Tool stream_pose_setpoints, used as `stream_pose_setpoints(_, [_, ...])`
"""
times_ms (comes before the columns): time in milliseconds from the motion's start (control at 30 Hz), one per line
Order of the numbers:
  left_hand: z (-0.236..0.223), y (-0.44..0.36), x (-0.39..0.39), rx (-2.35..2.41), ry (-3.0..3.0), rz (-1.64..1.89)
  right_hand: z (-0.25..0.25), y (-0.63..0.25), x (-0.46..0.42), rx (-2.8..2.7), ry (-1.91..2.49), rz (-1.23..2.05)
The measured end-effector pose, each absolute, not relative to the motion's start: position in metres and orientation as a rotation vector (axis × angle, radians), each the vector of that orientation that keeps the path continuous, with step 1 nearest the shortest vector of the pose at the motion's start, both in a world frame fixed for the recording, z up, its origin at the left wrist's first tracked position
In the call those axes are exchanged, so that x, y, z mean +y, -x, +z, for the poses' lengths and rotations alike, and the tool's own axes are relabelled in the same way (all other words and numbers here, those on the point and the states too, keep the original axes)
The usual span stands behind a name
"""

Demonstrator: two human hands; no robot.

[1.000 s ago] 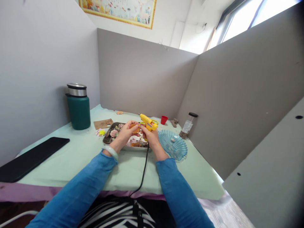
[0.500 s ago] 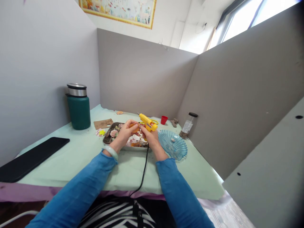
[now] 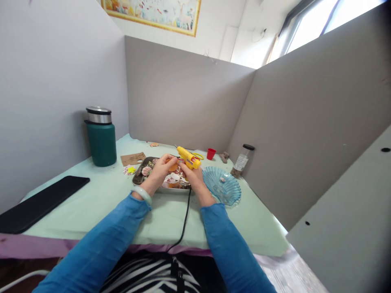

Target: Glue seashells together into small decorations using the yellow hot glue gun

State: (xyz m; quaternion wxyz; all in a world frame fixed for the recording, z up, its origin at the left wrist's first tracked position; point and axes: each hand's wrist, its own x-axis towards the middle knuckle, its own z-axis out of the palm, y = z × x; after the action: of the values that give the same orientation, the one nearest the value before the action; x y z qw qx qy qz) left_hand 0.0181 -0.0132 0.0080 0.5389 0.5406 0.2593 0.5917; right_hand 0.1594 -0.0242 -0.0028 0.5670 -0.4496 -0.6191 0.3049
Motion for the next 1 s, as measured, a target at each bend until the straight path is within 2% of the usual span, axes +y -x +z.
stream_pose_setpoints(1000, [0.0051, -0.0133, -0.007, 0.629, -1.085, 1.172, 0.0003, -0.1571, -0.0242, -1.31, 0.987, 0.879])
